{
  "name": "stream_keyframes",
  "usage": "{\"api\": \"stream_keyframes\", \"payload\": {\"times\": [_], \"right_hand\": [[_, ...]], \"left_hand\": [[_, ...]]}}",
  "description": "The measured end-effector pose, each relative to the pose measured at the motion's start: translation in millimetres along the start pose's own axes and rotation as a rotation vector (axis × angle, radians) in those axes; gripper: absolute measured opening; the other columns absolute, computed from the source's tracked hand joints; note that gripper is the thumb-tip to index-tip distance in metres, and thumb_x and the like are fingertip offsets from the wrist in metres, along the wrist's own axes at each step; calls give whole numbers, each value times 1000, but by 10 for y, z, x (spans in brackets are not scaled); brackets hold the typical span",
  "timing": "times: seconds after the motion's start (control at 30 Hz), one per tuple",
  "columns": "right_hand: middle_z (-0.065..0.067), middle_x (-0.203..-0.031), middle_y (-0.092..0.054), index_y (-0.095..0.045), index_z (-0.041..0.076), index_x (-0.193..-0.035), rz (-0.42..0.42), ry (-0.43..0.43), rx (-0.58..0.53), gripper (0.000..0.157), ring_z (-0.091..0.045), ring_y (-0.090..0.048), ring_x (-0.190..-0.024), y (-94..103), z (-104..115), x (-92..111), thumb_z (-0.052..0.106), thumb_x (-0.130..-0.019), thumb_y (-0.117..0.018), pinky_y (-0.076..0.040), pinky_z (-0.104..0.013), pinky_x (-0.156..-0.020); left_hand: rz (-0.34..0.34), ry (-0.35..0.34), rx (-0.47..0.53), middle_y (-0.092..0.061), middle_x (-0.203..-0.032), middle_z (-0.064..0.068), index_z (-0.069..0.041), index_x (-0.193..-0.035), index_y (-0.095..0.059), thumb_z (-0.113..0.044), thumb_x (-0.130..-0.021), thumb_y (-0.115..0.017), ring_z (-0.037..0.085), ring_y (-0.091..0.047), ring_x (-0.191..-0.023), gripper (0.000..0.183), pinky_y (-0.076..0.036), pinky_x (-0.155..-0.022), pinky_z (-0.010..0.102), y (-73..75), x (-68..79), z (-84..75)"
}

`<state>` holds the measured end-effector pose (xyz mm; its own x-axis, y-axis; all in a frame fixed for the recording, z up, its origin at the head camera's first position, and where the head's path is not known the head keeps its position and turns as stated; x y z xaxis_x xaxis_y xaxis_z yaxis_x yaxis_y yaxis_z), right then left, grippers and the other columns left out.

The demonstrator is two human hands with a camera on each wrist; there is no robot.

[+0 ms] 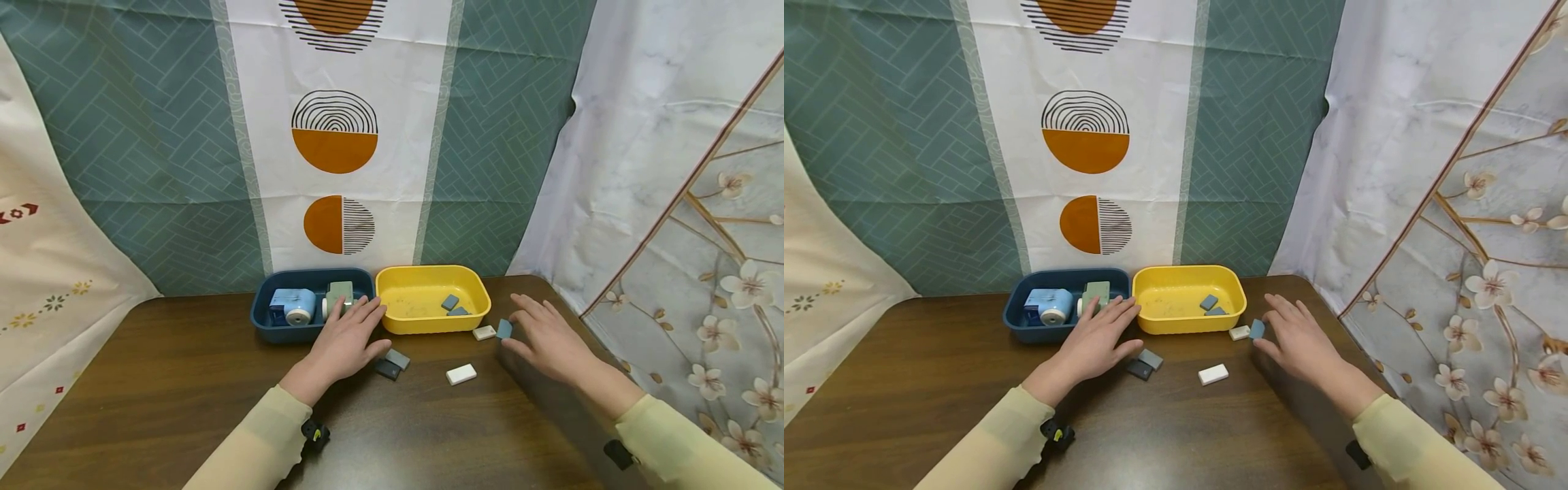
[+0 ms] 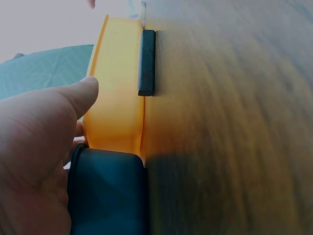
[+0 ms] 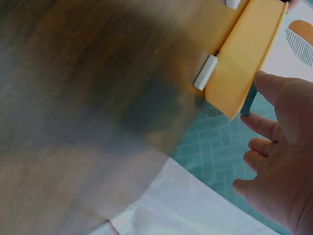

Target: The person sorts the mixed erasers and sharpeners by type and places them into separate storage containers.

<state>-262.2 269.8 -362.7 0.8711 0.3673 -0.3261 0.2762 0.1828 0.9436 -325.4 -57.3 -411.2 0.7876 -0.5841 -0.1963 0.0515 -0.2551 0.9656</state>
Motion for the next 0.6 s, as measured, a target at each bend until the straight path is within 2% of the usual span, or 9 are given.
{"api": "stream_keyframes", "payload": {"times": [0.3,0.6], "right_hand": [[-33,-156,-55,-71,0,-115,-29,49,22,38,-50,-50,-147,36,59,-100,28,-96,-89,-35,-76,-119],[-33,-157,-54,-73,-1,-116,-14,45,13,37,-49,-50,-148,29,102,-219,27,-97,-88,-34,-74,-121]], "left_hand": [[3,2,2,-36,-178,6,-13,-170,-45,-54,-110,-65,31,-28,-166,75,-5,-135,63,-8,-8,6],[9,10,6,-35,-179,5,-14,-171,-44,-54,-110,-65,30,-27,-167,76,-3,-135,63,-33,-14,23]]}}
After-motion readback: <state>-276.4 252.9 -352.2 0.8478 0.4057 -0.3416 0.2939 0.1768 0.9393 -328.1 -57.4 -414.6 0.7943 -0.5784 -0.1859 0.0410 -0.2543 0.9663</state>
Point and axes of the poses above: each hand's wrist, its own x-axis away from the middle knuckle, its own y-axis out of the back of the hand, z = x × y, the point moved 8 cm from there along -x, towards the middle knuckle
